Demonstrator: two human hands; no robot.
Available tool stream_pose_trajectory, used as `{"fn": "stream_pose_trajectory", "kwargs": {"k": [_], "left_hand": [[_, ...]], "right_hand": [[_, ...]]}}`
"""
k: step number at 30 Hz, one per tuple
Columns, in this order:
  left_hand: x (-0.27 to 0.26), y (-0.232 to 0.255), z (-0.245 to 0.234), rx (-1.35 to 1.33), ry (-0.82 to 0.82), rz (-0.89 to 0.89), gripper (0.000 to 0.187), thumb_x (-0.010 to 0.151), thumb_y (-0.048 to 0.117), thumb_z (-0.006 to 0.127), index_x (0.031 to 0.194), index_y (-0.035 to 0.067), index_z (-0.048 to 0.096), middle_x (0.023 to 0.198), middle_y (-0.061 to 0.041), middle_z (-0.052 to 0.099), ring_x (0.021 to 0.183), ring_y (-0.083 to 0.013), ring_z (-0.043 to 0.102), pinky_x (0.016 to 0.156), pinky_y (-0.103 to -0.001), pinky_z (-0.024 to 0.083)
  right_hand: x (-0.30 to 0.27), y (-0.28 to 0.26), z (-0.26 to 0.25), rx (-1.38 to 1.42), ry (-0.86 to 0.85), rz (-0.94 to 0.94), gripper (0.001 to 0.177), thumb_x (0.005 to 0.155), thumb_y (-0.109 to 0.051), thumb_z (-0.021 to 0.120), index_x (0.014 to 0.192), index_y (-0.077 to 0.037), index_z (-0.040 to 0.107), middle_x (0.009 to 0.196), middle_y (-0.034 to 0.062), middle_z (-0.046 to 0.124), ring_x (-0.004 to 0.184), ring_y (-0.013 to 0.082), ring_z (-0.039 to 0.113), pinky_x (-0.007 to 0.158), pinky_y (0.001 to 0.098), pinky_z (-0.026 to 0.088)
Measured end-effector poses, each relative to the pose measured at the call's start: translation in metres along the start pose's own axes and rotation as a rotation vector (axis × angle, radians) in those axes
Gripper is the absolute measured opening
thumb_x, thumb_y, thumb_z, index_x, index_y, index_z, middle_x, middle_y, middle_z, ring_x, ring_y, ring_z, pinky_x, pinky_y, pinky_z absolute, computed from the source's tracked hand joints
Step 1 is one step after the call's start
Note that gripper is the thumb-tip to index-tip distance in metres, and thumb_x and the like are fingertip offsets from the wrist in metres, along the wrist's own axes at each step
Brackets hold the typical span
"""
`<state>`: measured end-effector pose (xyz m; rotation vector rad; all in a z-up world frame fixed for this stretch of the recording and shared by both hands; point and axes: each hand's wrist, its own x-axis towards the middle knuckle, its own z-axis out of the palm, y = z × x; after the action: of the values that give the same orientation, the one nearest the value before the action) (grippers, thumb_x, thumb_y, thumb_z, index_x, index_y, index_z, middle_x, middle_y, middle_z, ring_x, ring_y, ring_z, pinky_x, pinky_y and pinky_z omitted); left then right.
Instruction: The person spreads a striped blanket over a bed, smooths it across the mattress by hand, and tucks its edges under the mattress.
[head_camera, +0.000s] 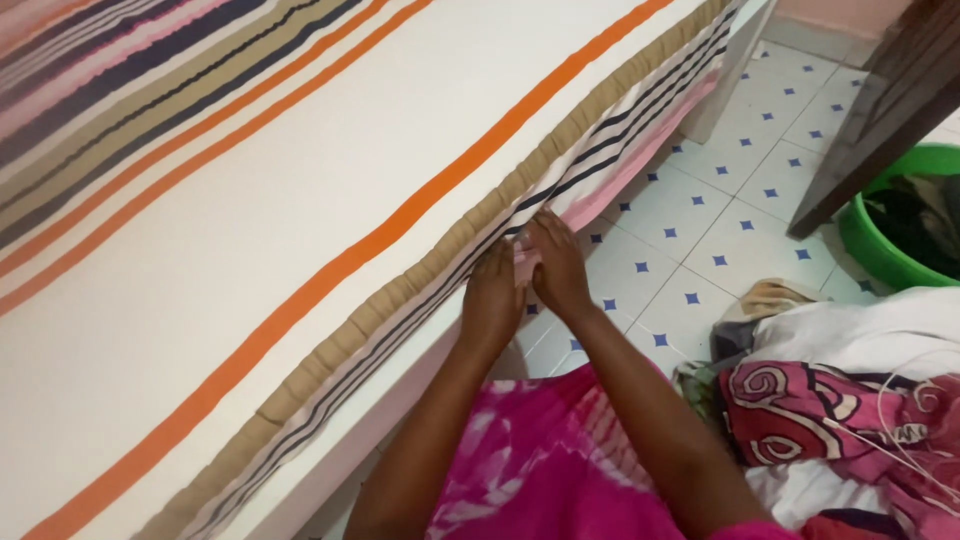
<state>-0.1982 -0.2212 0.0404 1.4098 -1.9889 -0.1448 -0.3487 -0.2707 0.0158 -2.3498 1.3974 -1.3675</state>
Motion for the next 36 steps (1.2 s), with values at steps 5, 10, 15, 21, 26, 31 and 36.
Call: {"fn": "stream_pose_trajectory", "kwargs": {"k": [5, 10, 15, 21, 26, 31, 36], "left_hand": [[0.0, 0.0, 0.015, 0.055, 0.02, 0.039, 0.073, 0.08, 0.012, 0.078, 0.14, -0.014, 0.046, 0.144, -0.032, 0.051, 0.132, -0.0459, 0.05, 0.114, -0.05, 0.038], [0.018, -0.001, 0.037, 0.165, 0.046, 0.071, 0.077, 0.079, 0.02, 0.08, 0.137, -0.019, 0.047, 0.137, -0.034, 0.053, 0.126, -0.0455, 0.052, 0.112, -0.051, 0.038], [0.049, 0.004, 0.043, 0.305, -0.072, 0.008, 0.062, 0.081, 0.021, 0.079, 0.128, -0.013, 0.057, 0.122, -0.027, 0.06, 0.115, -0.0386, 0.058, 0.1, -0.045, 0.047], [0.056, 0.002, 0.053, 0.254, 0.016, -0.031, 0.054, 0.075, 0.025, 0.08, 0.113, -0.009, 0.063, 0.103, -0.022, 0.065, 0.098, -0.035, 0.064, 0.082, -0.042, 0.053], [0.049, -0.018, 0.092, 0.422, 0.242, 0.0, 0.042, 0.087, 0.022, 0.069, 0.118, -0.007, 0.065, 0.103, -0.018, 0.068, 0.094, -0.0307, 0.066, 0.082, -0.039, 0.054], [0.044, -0.009, 0.078, 0.272, 0.239, -0.012, 0.055, 0.089, 0.016, 0.069, 0.135, -0.011, 0.055, 0.125, -0.025, 0.063, 0.115, -0.0364, 0.06, 0.102, -0.044, 0.047], [0.016, 0.014, 0.051, 0.066, 0.171, 0.032, 0.071, 0.087, 0.008, 0.071, 0.149, -0.011, 0.04, 0.153, -0.027, 0.047, 0.145, -0.0408, 0.043, 0.125, -0.049, 0.028]], "right_hand": [[0.017, 0.024, 0.012, -0.307, -0.142, -0.032, 0.053, 0.079, 0.005, 0.059, 0.132, 0.001, 0.062, 0.147, 0.0202, 0.054, 0.143, 0.0392, 0.044, 0.117, 0.0565, 0.032], [0.034, 0.048, 0.022, -0.648, -0.193, -0.194, 0.051, 0.079, -0.006, 0.067, 0.13, -0.001, 0.066, 0.144, 0.0165, 0.058, 0.141, 0.0328, 0.047, 0.115, 0.0565, 0.033], [0.075, 0.042, 0.011, -0.759, -0.532, -0.102, 0.046, 0.077, -0.013, 0.074, 0.123, -0.005, 0.069, 0.133, 0.0139, 0.062, 0.134, 0.0311, 0.051, 0.115, 0.0542, 0.036], [0.044, 0.026, -0.028, -0.049, -0.08, 0.005, 0.058, 0.073, 0.014, 0.054, 0.128, 0.001, 0.067, 0.135, 0.0172, 0.064, 0.126, 0.0377, 0.059, 0.109, 0.0456, 0.05], [-0.005, 0.017, -0.01, -0.199, -0.052, -0.025, 0.064, 0.079, 0.012, 0.055, 0.142, 0.004, 0.058, 0.146, 0.023, 0.057, 0.135, 0.0406, 0.053, 0.116, 0.0485, 0.042], [0.013, 0.027, -0.001, -0.403, -0.158, -0.111, 0.064, 0.086, -0.01, 0.066, 0.147, -0.001, 0.05, 0.154, 0.0185, 0.05, 0.146, 0.0359, 0.041, 0.117, 0.0576, 0.028], [0.028, 0.037, -0.002, -0.543, -0.259, -0.13, 0.062, 0.085, -0.014, 0.065, 0.144, -0.005, 0.054, 0.151, 0.0148, 0.052, 0.146, 0.0315, 0.042, 0.12, 0.0532, 0.028]]}}
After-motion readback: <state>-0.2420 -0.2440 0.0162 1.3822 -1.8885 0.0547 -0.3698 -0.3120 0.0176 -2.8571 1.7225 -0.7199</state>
